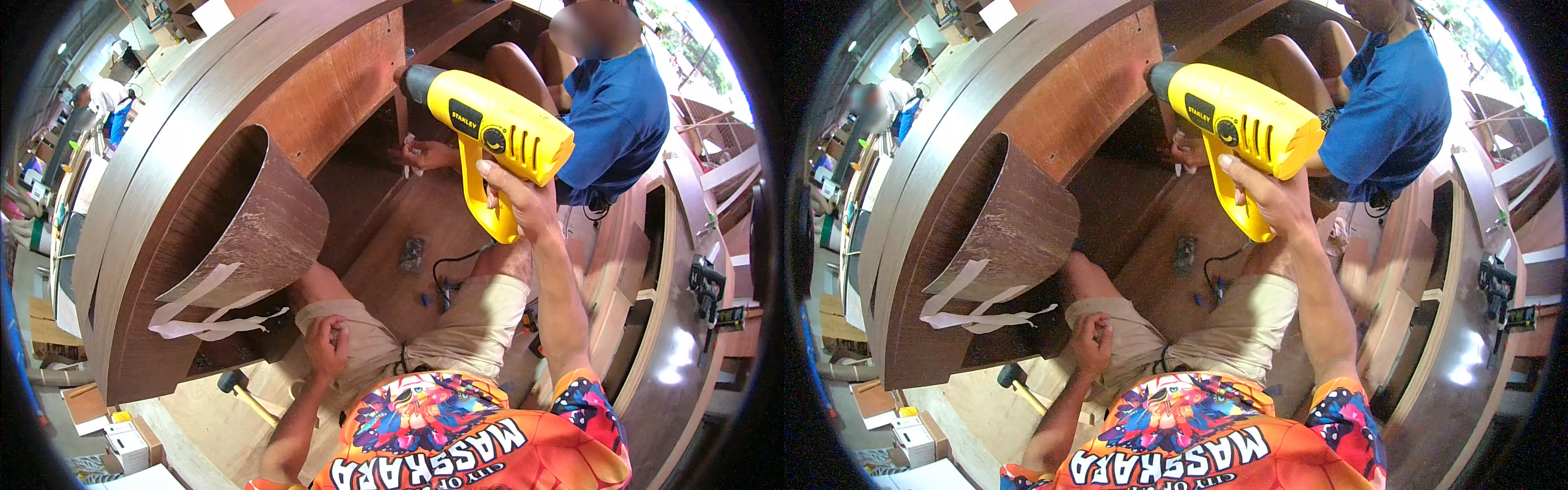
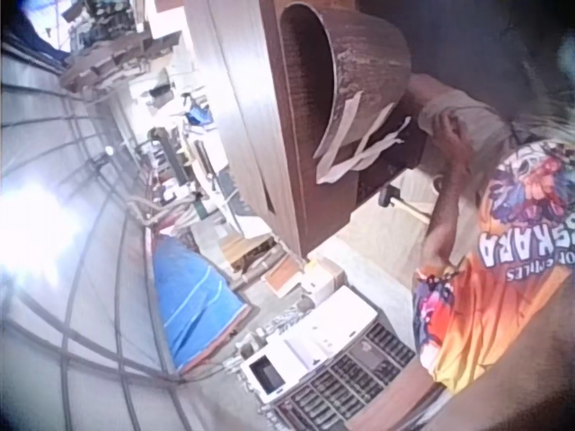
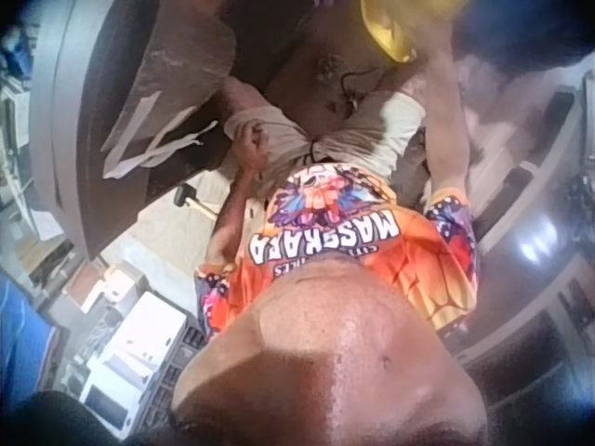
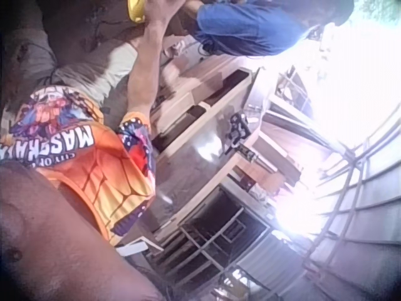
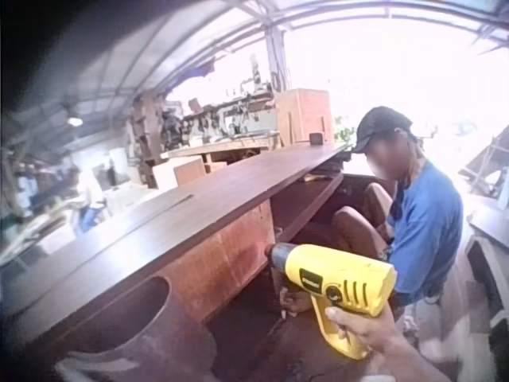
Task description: The person applies laminate to a wooden furniture piece using a heat gun, a rubber mallet, and a cloth. They use the heat gun to warm the laminate, press it down by hand and with a cloth, and use a mallet to secure parts.
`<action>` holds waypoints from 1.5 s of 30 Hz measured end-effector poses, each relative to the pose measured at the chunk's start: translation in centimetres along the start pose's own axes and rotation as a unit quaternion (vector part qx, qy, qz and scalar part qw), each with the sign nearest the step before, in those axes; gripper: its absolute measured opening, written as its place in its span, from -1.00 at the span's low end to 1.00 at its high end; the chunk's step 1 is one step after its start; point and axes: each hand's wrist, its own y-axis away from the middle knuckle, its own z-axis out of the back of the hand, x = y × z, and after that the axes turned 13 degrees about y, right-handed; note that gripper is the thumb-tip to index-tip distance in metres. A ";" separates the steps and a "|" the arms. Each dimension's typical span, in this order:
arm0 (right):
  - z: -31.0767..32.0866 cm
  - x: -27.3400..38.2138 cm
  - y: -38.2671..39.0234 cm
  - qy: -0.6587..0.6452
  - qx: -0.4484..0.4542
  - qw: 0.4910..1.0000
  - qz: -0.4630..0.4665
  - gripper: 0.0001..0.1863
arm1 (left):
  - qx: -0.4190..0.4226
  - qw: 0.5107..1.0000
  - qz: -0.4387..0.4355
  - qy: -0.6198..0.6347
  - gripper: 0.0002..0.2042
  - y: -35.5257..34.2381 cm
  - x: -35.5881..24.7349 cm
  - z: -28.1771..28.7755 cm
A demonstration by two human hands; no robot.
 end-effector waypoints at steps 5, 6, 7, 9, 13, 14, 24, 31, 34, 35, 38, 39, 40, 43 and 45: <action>0.3 2.0 1.8 0.079 0.038 0.995 -0.050 -0.66 | 0.004 1.000 -0.030 -0.007 -0.79 0.0 1.0 0.0; 0.3 2.2 2.1 0.087 0.038 0.994 -0.059 -0.62 | 0.007 0.999 -0.048 -0.010 -0.80 -0.2 1.0 0.1; 0.3 2.5 2.2 0.095 0.040 0.993 -0.062 -0.62 | 0.012 0.999 -0.038 -0.010 -0.80 -0.3 0.9 0.1; 0.3 3.1 2.4 0.109 0.048 0.991 -0.068 -0.62 | 0.022 1.000 -0.016 -0.011 -0.80 -0.2 0.6 0.3; -0.4 5.2 2.6 0.126 -0.010 0.991 0.035 -0.69 | 0.011 0.999 -0.036 0.000 -0.81 -0.4 0.4 0.2; -0.6 5.2 2.4 0.105 -0.032 0.992 0.059 -0.72 | 0.011 0.999 -0.032 0.001 -0.81 -0.3 0.4 0.3; -1.0 3.6 0.9 0.104 -0.024 0.994 0.035 -0.72 | 0.010 1.000 -0.008 -0.003 -0.82 -0.3 -0.2 0.2; -1.5 3.5 0.8 0.065 -0.033 0.997 0.034 -0.75 | 0.014 1.000 -0.007 -0.003 -0.81 -0.3 -0.2 0.5; -1.6 4.0 1.2 0.096 0.018 0.995 0.003 -0.75 | 0.016 1.000 -0.011 -0.019 -0.82 -0.4 0.0 1.0; -1.7 4.0 1.7 0.108 0.040 0.993 -0.004 -0.74 | 0.021 1.000 0.003 -0.021 -0.83 -0.2 0.2 1.0; -0.5 2.4 4.1 0.023 0.110 0.992 -0.049 -0.63 | 0.019 1.000 0.005 -0.006 -0.83 -0.4 0.0 0.6; -0.1 2.2 4.5 0.012 0.129 0.989 -0.078 -0.61 | 0.015 1.000 -0.004 0.006 -0.82 -0.8 0.1 0.4; -0.2 1.8 5.1 -0.006 0.121 0.991 -0.060 -0.58 | 0.011 1.000 -0.004 0.002 -0.82 -0.6 0.5 0.5; -0.9 2.1 4.1 -0.009 0.149 0.988 -0.025 -0.58 | 0.011 1.000 -0.006 -0.004 -0.82 -0.3 1.0 0.3; -2.4 2.5 3.3 -0.006 0.102 0.995 -0.015 -0.65 | 0.012 1.000 0.005 -0.014 -0.83 0.1 0.9 0.5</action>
